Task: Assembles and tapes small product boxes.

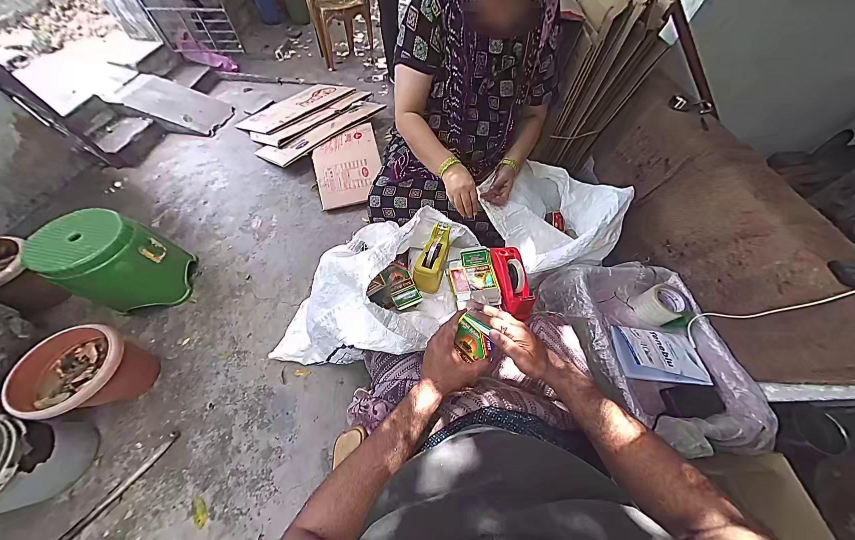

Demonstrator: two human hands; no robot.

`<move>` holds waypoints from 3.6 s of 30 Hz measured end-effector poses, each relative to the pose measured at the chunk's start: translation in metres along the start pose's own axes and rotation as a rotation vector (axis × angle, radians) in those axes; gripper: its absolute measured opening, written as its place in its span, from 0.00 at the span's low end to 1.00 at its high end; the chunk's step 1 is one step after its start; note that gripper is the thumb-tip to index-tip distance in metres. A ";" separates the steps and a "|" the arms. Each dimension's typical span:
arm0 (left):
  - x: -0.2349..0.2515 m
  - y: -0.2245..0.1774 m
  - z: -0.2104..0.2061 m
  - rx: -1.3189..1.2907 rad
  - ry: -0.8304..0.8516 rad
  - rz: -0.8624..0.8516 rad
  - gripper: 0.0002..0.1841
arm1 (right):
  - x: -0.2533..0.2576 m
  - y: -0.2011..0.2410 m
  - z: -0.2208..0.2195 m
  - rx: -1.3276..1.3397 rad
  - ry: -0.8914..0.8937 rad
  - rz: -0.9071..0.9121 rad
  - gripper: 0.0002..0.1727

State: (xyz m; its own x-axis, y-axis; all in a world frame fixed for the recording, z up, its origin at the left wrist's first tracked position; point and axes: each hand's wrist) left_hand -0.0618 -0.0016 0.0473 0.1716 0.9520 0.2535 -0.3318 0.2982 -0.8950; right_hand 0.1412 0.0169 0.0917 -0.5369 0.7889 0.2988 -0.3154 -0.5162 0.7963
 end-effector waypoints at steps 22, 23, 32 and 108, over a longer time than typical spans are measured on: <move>0.014 -0.005 0.012 -0.735 0.182 0.135 0.22 | -0.012 -0.017 0.000 0.071 -0.080 -0.005 0.19; 0.015 -0.003 0.012 -0.729 0.176 0.131 0.19 | -0.012 -0.018 0.005 0.105 -0.058 -0.020 0.19; 0.013 0.003 0.007 -0.582 -0.140 0.121 0.18 | -0.006 -0.116 0.068 -0.062 -0.672 -0.811 0.20; 0.006 -0.012 -0.002 -0.692 -0.282 0.041 0.12 | -0.020 -0.037 -0.020 0.177 -0.402 -0.226 0.18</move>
State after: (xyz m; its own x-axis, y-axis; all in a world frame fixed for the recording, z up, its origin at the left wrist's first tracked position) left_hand -0.0545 0.0008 0.0587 -0.1039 0.9708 0.2160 0.3425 0.2388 -0.9086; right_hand 0.1476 0.0139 0.0458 -0.1147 0.9588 0.2600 -0.2324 -0.2804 0.9313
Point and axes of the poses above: each hand's wrist, its own x-axis towards the middle knuckle, its own z-axis out of the back of the hand, y = z × x, and after that the axes turned 1 degree about z, right-handed
